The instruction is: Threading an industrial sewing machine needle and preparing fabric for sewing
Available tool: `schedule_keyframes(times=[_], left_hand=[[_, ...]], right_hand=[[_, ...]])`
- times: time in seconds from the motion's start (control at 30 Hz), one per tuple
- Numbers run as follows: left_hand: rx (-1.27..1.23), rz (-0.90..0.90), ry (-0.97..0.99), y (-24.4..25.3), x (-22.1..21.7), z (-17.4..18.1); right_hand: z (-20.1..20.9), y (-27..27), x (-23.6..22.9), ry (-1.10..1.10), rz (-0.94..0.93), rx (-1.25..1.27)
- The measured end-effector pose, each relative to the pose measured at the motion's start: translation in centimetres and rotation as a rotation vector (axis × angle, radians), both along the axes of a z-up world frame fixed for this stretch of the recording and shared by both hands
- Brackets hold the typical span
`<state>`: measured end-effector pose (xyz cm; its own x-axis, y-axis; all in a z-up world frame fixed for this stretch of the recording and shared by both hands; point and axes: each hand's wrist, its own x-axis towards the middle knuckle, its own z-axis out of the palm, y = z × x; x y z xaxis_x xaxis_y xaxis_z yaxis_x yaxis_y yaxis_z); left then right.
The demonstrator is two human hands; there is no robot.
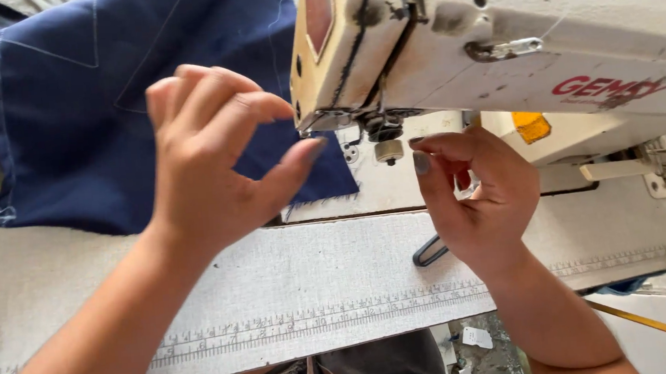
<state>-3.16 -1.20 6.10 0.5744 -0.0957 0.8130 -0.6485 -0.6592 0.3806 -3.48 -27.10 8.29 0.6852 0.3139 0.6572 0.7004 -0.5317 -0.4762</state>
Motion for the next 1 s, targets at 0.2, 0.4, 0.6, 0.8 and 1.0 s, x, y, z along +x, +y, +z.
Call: schedule_keyframes(times=[0.2,0.4,0.6,0.8,1.0], left_hand=[[-0.095,-0.013,-0.173,-2.0,-0.4,1.7],[-0.033,-0.032,-0.073,-2.0,-0.6,0.9],[0.120,0.054,0.040,-1.1,0.2,-1.8],[0.441,0.178,-0.007,-2.2,0.3,-2.7],[0.498,0.197,0.004,-2.7,-0.1,-2.9]], right_hand=[[-0.5,1.0,-0.2,0.117,0.043,0.025],[-1.1,1.3,-0.1,0.198,0.052,0.006],[-1.3,1.5,-0.1,0.400,0.071,0.006],[-0.9,1.4,-0.1,0.475,0.073,-0.071],[-1.3,1.3,-0.2,0.620,0.138,-0.024]])
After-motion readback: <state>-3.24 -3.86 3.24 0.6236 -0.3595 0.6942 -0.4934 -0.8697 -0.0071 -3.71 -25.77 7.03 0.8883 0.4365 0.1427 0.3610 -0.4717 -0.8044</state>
